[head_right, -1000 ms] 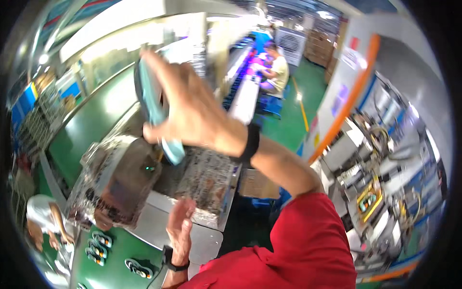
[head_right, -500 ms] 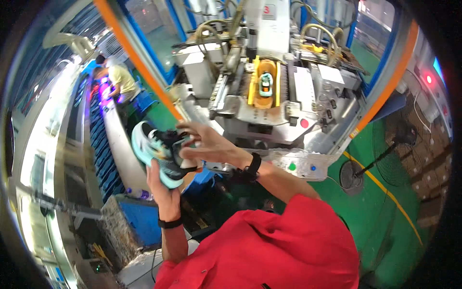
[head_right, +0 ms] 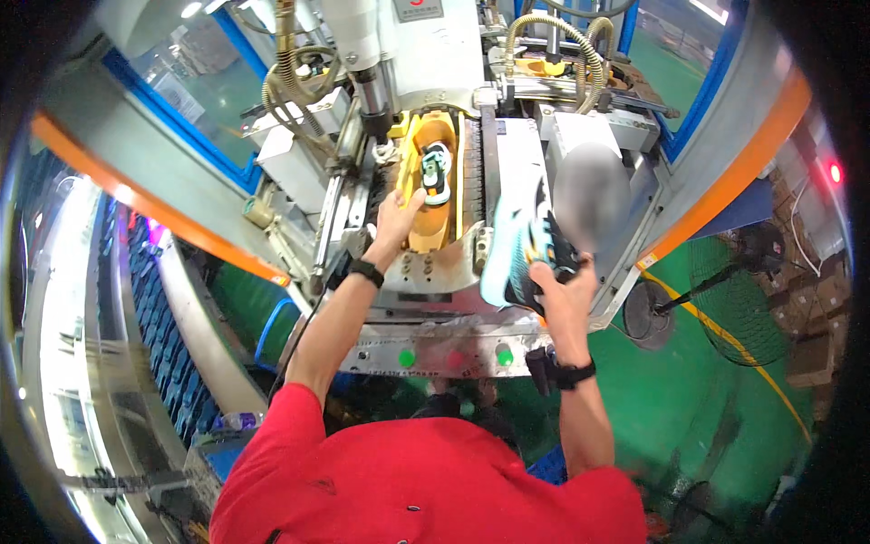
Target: Operating an industrial press machine to attach soles to sneakers and managing shoes on a conveyor.
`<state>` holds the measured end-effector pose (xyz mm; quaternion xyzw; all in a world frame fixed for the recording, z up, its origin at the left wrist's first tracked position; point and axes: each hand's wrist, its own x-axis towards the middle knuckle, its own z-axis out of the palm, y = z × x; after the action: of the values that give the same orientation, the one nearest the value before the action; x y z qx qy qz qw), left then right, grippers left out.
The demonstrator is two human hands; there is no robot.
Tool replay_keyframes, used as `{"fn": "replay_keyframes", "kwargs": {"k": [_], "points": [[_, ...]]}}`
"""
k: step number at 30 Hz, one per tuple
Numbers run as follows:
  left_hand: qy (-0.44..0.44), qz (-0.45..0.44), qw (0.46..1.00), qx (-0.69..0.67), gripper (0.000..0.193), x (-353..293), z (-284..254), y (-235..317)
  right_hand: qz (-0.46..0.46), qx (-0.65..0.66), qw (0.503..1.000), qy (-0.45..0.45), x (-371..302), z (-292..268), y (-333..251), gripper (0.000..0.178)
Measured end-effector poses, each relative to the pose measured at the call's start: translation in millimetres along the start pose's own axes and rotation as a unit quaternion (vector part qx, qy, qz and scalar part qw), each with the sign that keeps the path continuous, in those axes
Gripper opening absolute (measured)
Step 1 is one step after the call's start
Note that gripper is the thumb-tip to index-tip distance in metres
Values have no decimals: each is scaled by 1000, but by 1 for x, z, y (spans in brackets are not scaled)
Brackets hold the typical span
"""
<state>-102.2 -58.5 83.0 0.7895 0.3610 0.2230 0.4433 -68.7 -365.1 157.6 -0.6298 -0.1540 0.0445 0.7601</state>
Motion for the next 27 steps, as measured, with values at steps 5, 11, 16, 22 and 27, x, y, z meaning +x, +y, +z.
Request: {"fn": "replay_keyframes", "kwargs": {"k": [5, 11, 16, 22, 27], "points": [[-65, -31, 997, 24, 93, 87, 52, -25, 4, -137, 985, 101, 4, -27, -24, 56], [20, -76, 993, 90, 55, 134, 101, -63, -10, -234, 963, 134, 49, -20, -24, 55], [-189, -276, 841, -426, 24, 68, 10, -8, -24, -364, 931, 5, 174, 31, -13, 51], [-202, -242, 839, -443, 40, -102, -133, 4, 85, -557, 791, -239, 260, 185, 63, 49], [-24, -202, 882, -426, 57, -205, -224, -29, 76, -575, 787, -210, 250, 269, 187, 45]]}}
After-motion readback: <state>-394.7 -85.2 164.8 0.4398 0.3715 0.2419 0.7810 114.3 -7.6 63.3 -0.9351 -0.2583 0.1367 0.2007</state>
